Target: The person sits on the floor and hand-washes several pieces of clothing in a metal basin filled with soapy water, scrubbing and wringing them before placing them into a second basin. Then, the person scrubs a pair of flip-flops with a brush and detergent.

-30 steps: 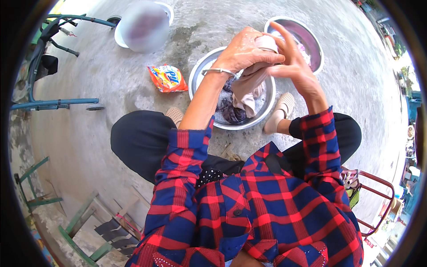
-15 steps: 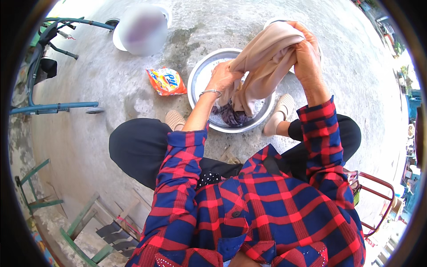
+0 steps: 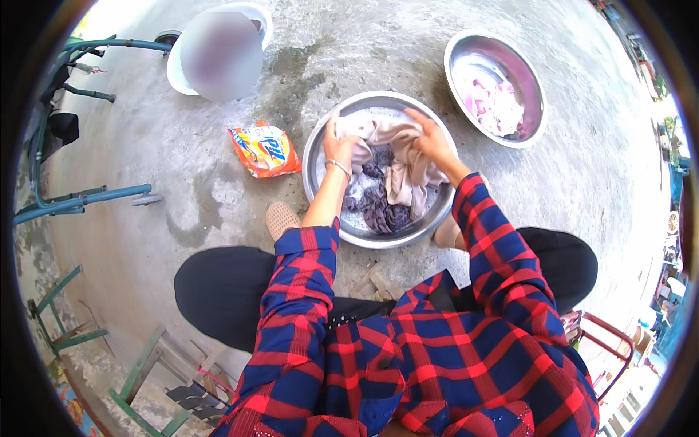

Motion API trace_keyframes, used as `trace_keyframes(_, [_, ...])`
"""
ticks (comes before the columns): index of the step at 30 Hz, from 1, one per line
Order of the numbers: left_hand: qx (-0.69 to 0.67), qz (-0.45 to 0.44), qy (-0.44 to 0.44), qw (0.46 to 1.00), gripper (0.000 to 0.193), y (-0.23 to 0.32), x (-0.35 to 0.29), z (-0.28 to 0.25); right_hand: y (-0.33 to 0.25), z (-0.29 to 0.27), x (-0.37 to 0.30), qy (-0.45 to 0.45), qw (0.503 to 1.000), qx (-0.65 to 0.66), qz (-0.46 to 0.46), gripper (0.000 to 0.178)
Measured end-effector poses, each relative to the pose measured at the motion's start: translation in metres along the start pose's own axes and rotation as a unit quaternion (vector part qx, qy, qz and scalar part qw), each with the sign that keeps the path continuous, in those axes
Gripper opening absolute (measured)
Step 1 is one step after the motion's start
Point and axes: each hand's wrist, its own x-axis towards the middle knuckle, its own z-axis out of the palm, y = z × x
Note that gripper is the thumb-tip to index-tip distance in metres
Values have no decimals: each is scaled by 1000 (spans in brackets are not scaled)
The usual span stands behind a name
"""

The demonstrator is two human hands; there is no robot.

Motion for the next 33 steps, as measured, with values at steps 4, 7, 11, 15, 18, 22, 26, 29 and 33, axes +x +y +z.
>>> trace_keyframes(4, [436,114,-65,890,90,-40,0,-11,4,33,7,-99,966,-231,55,65])
trace_keyframes(7, [607,47,-149,779,73,-35,-8,3,6,47,20,-183,912,-345,124,54])
trace_keyframes(11, [655,95,-128,739,36,-44,8,2,15,63,26,-194,885,-408,111,40])
trace_keyframes(15, [373,42,-138,916,25,-17,30,2,44,43,31,-120,974,-167,98,20])
trace_keyframes(18, [-138,-160,-192,958,30,-4,15,3,31,36,13,-59,960,230,151,11])
trace_keyframes(22, [-426,-227,-167,860,32,14,-22,17,-83,28,-39,-9,965,253,73,10])
trace_keyframes(26, [-412,-223,-222,855,43,5,-36,18,-133,54,-87,-3,991,131,7,17])
trace_keyframes(29, [-407,-240,-204,857,32,18,-54,22,-158,65,-112,51,990,-71,-107,26])
trace_keyframes(33, [-444,-237,-208,839,25,-6,-57,21,-151,65,-95,141,965,-211,-62,31])
